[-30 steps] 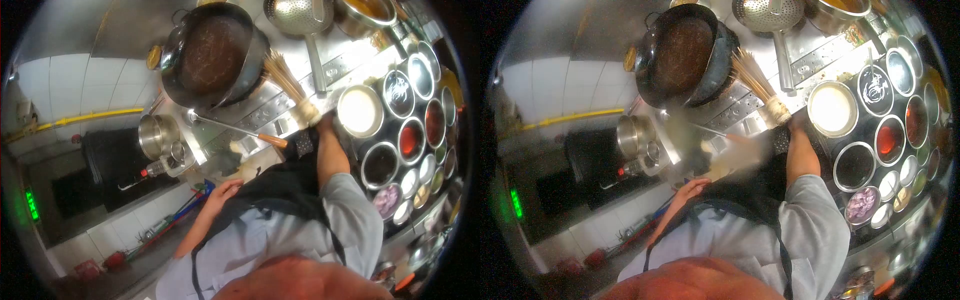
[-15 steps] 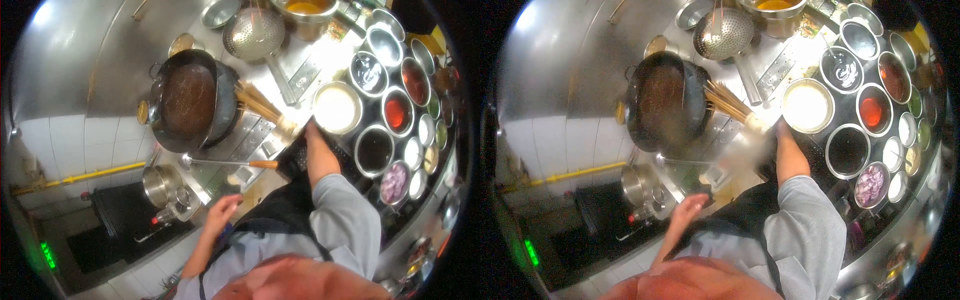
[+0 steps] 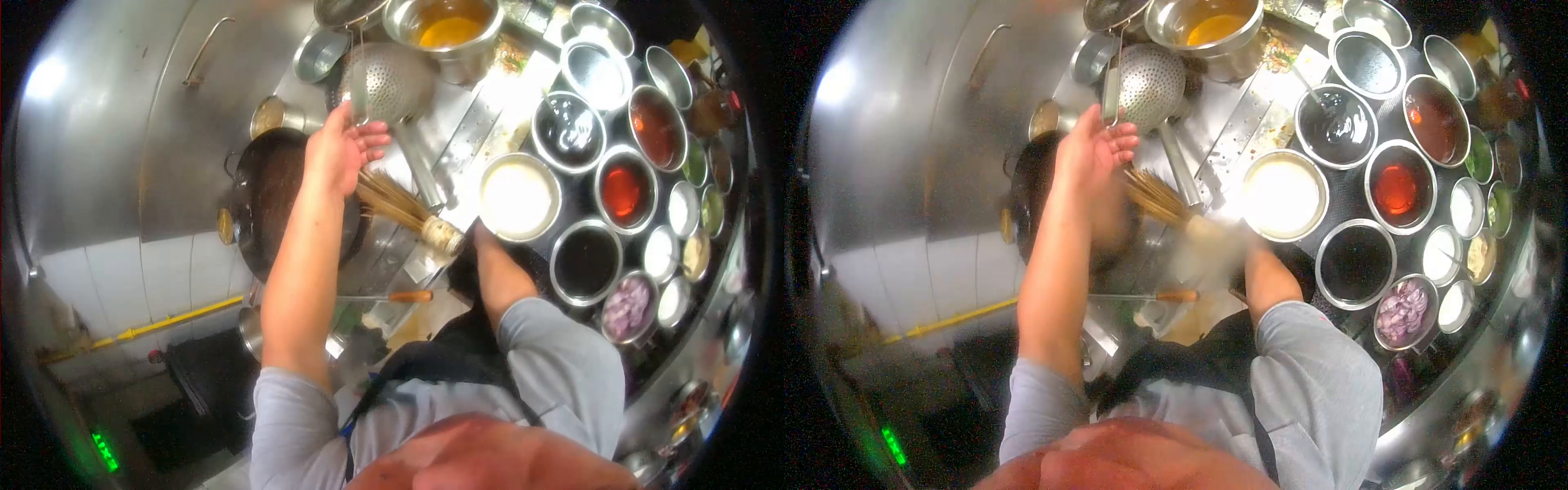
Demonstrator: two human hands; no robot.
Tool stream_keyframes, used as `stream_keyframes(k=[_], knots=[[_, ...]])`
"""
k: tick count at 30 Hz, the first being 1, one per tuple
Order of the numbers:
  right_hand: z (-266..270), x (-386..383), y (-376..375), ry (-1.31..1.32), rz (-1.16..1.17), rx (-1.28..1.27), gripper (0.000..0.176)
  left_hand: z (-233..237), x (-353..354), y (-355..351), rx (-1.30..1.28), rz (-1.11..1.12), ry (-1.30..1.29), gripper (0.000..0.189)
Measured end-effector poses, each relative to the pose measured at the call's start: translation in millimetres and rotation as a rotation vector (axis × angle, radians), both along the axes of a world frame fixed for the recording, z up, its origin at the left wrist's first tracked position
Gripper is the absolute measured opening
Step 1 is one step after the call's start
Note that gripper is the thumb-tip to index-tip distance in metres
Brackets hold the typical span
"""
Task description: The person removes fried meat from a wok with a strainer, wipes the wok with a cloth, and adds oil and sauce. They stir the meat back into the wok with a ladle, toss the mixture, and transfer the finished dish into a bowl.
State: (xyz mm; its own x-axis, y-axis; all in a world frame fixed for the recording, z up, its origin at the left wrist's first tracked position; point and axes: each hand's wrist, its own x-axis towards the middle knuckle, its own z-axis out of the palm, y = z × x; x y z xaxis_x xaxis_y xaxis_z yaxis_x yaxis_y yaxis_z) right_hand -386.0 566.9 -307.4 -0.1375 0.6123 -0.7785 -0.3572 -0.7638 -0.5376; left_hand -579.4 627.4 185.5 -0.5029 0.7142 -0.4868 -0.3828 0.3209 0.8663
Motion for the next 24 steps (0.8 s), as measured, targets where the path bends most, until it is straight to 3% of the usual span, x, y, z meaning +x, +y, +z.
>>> stream_keyframes(k=[5,13,15,17,19,22,24], knots=[[-9,6,9,0.032,0.01,-0.054,0.046,1,24,33,0.001,0.01,0.001,0.036],[-10,8,7,0.074,0.013,-0.089,0.049,-7,63,35,0.134,-0.18,-0.059,0.04],[-10,9,7,0.086,0.011,-0.091,0.049,-10,76,11,0.146,-0.208,-0.053,0.039],[-12,11,8,0.094,0.011,-0.089,0.05,-20,88,-27,0.192,-0.39,0.042,0.038],[-15,12,5,0.111,0.016,-0.09,0.051,-10,102,-74,0.052,-0.489,0.221,0.035],[-14,16,-3,0.154,0.034,-0.091,0.051,-8,115,-152,-0.008,-0.507,0.188,0.028],[-20,20,-16,0.234,0.048,-0.124,0.052,-23,115,-208,-0.115,-0.423,0.018,0.028]])
